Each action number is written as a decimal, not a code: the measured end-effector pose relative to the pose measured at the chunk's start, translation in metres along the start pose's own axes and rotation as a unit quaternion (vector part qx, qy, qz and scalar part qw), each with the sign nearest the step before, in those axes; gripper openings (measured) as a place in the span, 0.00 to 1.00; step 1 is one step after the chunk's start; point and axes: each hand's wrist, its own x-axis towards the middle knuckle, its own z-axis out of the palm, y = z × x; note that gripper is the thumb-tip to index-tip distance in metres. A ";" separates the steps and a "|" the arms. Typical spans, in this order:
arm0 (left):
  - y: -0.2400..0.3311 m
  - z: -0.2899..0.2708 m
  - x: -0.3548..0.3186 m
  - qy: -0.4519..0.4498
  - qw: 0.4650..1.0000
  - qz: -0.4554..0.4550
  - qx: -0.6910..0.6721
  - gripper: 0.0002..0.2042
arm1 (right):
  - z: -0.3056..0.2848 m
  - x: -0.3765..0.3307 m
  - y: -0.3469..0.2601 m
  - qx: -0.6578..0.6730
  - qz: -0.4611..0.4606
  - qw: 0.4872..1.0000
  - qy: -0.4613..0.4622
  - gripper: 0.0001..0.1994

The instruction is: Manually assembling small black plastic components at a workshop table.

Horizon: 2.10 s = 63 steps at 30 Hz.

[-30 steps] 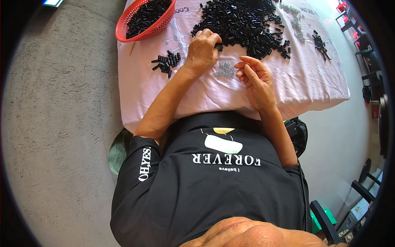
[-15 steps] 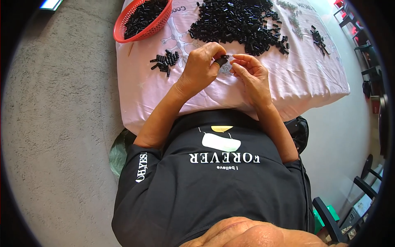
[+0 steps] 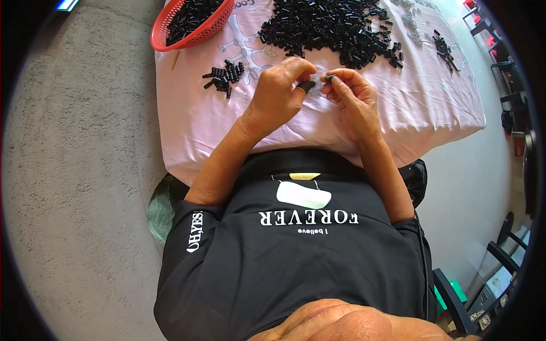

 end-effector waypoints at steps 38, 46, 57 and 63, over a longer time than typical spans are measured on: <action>0.002 -0.012 -0.014 -0.020 0.996 -0.088 -0.023 0.09 | -0.005 0.000 -0.006 0.062 0.041 0.996 -0.048 0.11; 0.009 -0.008 -0.010 -0.002 0.985 -0.105 -0.138 0.09 | 0.004 -0.005 -0.005 -0.058 0.007 0.996 -0.065 0.09; 0.016 -0.010 -0.011 -0.022 0.991 -0.095 -0.088 0.11 | 0.002 -0.006 -0.005 -0.076 0.007 0.994 -0.074 0.07; 0.002 -0.009 -0.018 -0.010 0.985 -0.131 -0.111 0.10 | 0.005 -0.007 -0.006 -0.095 0.005 0.993 -0.067 0.09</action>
